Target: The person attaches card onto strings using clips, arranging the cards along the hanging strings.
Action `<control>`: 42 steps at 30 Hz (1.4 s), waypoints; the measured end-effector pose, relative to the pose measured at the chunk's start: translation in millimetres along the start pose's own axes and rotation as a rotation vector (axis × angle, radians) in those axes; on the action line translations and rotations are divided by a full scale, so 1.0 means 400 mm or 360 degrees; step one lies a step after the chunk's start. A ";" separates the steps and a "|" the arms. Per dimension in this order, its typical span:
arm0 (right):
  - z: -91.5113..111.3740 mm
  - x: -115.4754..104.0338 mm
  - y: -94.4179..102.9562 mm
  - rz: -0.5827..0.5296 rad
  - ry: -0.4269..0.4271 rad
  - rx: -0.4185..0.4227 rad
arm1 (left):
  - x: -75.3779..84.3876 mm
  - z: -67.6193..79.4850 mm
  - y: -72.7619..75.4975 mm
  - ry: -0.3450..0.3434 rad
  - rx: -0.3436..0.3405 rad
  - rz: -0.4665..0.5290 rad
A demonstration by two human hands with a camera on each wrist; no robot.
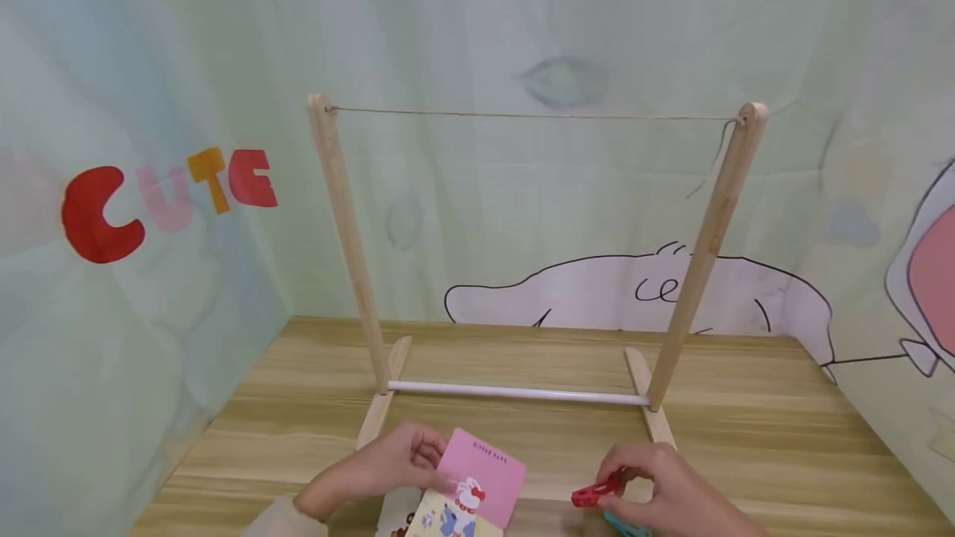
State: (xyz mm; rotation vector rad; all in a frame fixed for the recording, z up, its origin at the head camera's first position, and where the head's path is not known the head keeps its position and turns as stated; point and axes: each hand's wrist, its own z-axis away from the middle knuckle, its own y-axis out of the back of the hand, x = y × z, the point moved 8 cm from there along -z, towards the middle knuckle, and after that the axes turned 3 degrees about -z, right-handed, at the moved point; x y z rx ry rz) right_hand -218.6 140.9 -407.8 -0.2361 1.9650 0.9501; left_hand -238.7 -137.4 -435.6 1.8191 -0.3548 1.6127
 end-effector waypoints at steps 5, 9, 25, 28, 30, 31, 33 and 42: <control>0.003 0.000 0.013 -0.0009 -0.0071 0.0004 | 0.010 -0.001 0.005 -0.0023 0.0006 0.0039; 0.003 -0.004 0.025 -0.0001 -0.0102 0.0024 | 0.013 0.001 0.013 -0.0021 0.0037 0.0008; -0.021 -0.032 0.077 0.0164 0.0071 0.0176 | 0.021 -0.001 0.051 -0.0045 0.0095 0.0043; -0.030 -0.034 0.084 0.0157 0.0082 0.0173 | 0.022 0.003 0.061 -0.0059 0.0139 0.0030; -0.035 -0.034 0.090 0.0154 0.0090 0.0181 | 0.023 0.005 0.067 -0.0060 0.0166 0.0016; -0.037 -0.033 0.092 0.0144 0.0090 0.0181 | 0.023 0.007 0.071 -0.0057 0.0176 0.0018; -0.041 -0.035 0.098 0.0131 0.0108 0.0188 | 0.024 0.009 0.079 -0.0048 0.0199 0.0017; -0.060 -0.056 0.128 0.0153 0.0227 0.0227 | 0.039 0.022 0.114 -0.0044 0.0254 0.0049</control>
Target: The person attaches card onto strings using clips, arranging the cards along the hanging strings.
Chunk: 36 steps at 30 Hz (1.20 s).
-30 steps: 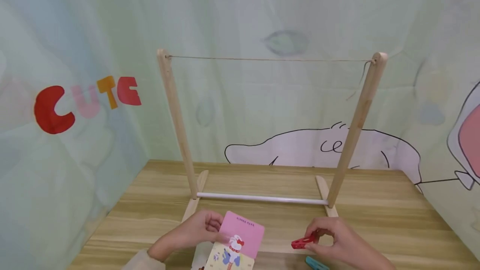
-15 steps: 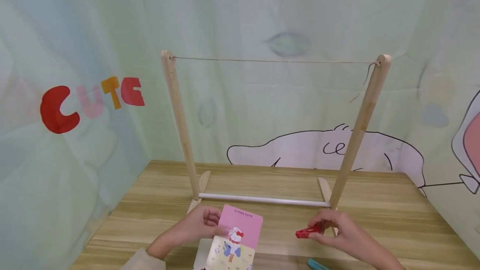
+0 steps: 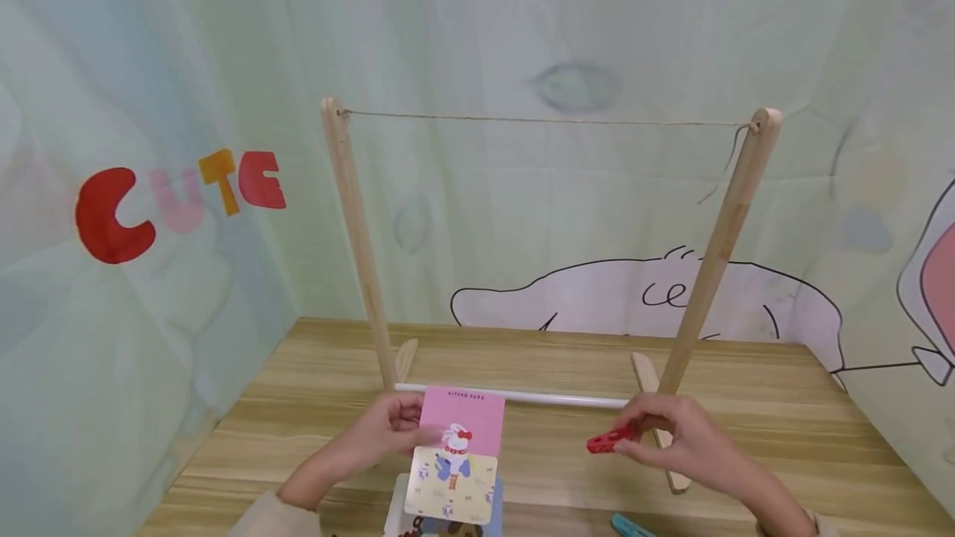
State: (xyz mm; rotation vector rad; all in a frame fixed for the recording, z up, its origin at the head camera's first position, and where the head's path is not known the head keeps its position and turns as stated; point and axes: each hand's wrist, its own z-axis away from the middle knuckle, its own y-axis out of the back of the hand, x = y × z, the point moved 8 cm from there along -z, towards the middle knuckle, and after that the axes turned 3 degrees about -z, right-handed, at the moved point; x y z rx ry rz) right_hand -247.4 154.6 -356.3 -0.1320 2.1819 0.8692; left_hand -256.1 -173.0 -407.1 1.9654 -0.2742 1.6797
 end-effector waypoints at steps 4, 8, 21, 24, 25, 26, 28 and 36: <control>-0.010 -0.002 0.007 -0.0009 -0.0004 -0.0011 | 0.006 0.001 0.016 0.0011 0.0053 -0.0022; -0.017 -0.004 0.016 -0.0003 0.0017 0.0008 | 0.005 0.002 0.030 0.0034 0.0104 -0.0009; -0.041 0.002 0.035 -0.0029 -0.0028 0.0035 | 0.021 -0.004 0.076 0.0048 0.0269 -0.0029; -0.045 0.002 0.037 -0.0038 -0.0045 0.0034 | 0.028 -0.005 0.086 0.0035 0.0297 -0.0047; -0.047 0.002 0.038 -0.0041 -0.0048 0.0036 | 0.030 -0.005 0.089 0.0041 0.0310 -0.0052; -0.049 0.001 0.039 -0.0043 -0.0050 0.0039 | 0.032 -0.005 0.092 0.0044 0.0323 -0.0058; -0.053 0.001 0.041 -0.0042 -0.0055 0.0046 | 0.036 -0.006 0.099 0.0046 0.0352 -0.0083; -0.076 -0.009 0.060 0.0040 -0.0058 0.0096 | 0.050 -0.017 0.120 0.0042 0.0432 -0.0130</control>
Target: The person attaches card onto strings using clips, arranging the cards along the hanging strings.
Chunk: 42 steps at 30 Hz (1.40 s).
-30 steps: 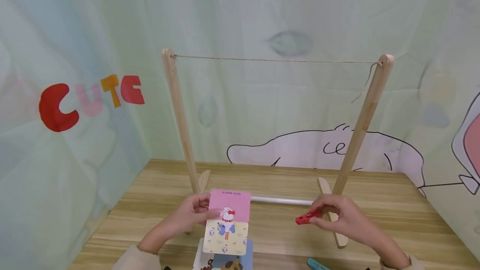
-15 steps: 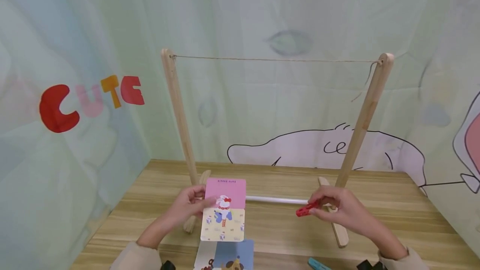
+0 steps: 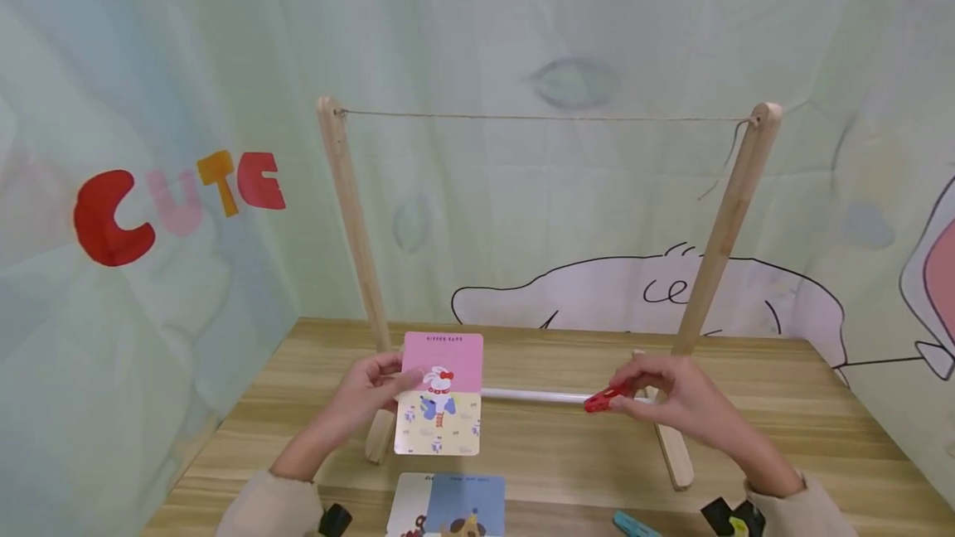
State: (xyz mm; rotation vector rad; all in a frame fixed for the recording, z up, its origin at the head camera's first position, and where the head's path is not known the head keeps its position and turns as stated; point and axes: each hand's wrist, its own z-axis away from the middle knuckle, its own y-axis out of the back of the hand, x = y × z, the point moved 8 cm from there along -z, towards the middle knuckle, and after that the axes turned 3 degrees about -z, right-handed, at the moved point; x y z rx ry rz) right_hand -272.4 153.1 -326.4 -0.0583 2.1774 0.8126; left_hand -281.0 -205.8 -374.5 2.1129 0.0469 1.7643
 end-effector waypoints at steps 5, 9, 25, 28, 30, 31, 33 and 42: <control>-0.021 -0.009 0.008 0.0034 -0.0001 0.0000 | 0.007 -0.003 0.013 0.0031 0.0076 -0.0038; -0.038 -0.017 0.014 0.0088 -0.0013 0.0012 | 0.013 -0.003 0.024 0.0046 0.0153 -0.0035; -0.106 -0.058 0.028 0.0077 0.0129 0.0032 | 0.028 -0.016 0.068 0.0098 0.0386 0.0026; -0.116 -0.064 0.033 0.0047 0.0136 0.0041 | 0.034 -0.019 0.076 0.0091 0.0408 0.0036; -0.121 -0.065 0.036 0.0033 0.0125 0.0044 | 0.037 -0.020 0.080 0.0093 0.0422 0.0034; -0.123 -0.066 0.037 0.0032 0.0123 0.0047 | 0.038 -0.020 0.082 0.0095 0.0427 0.0031; -0.127 -0.066 0.041 0.0030 0.0111 0.0051 | 0.040 -0.020 0.086 0.0106 0.0439 0.0026; -0.148 -0.070 0.044 0.0048 0.0105 0.0038 | 0.045 -0.018 0.093 0.0157 0.0474 0.0030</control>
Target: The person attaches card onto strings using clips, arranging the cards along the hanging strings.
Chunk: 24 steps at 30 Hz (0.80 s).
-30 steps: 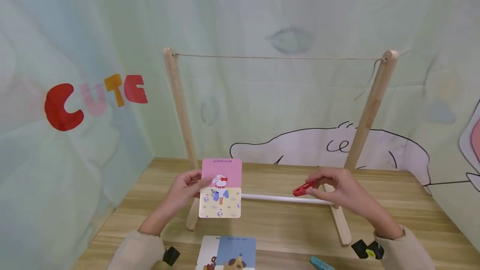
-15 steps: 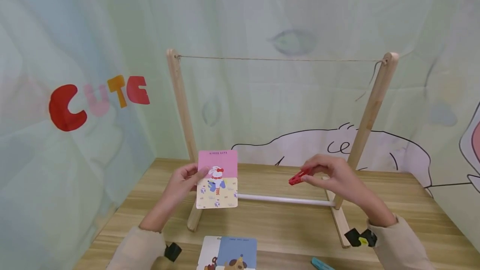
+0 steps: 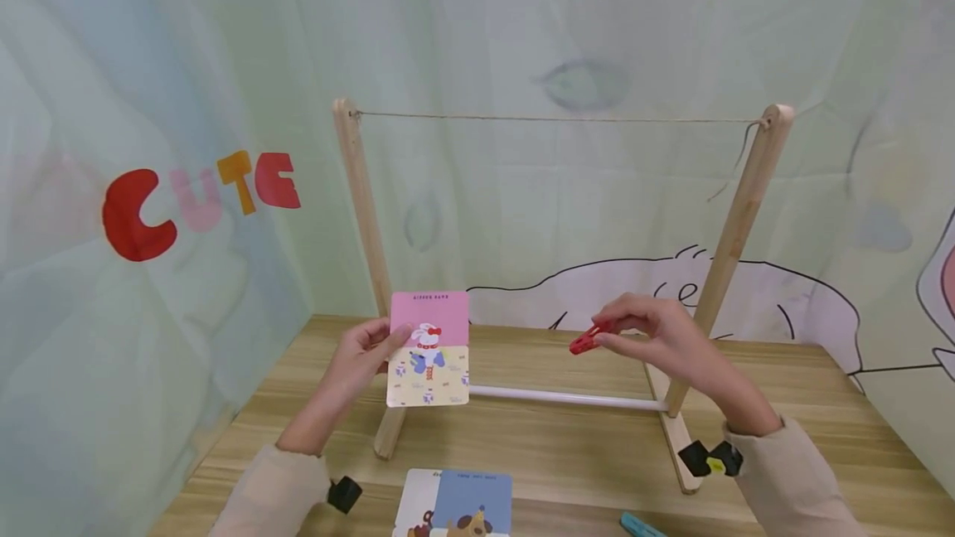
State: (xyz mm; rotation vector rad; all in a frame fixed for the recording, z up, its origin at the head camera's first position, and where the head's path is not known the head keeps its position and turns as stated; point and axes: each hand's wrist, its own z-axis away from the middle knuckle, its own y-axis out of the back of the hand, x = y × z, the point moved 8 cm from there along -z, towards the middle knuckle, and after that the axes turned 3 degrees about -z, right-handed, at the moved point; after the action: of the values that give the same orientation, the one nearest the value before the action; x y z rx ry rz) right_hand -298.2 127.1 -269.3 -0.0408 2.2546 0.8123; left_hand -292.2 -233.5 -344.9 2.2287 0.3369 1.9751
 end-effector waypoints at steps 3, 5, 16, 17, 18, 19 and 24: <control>-0.010 -0.004 0.001 0.0031 0.0009 0.0005 | 0.002 0.001 0.003 -0.0002 0.0006 0.0010; -0.016 -0.008 0.001 0.0045 0.0017 0.0010 | 0.004 0.002 0.005 -0.0012 0.0010 0.0018; -0.040 -0.013 0.007 0.0058 -0.0022 0.0019 | 0.008 -0.007 0.023 -0.0068 0.0043 0.0048; -0.042 -0.014 0.007 0.0056 -0.0019 0.0016 | 0.009 -0.008 0.024 -0.0077 0.0041 0.0051; -0.044 -0.015 0.007 0.0056 -0.0011 0.0014 | 0.009 -0.009 0.025 -0.0081 0.0040 0.0056; -0.047 -0.016 0.007 0.0053 0.0000 0.0013 | 0.009 -0.011 0.026 -0.0083 0.0043 0.0058; -0.059 -0.018 0.007 0.0032 0.0037 0.0018 | 0.009 -0.015 0.027 -0.0065 0.0065 0.0049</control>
State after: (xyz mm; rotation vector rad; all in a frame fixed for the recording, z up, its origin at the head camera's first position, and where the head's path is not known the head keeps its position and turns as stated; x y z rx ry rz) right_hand -308.2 114.7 -250.4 -0.0225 2.2846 0.8134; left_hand -297.1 -243.3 -337.8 2.3093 0.3430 1.9518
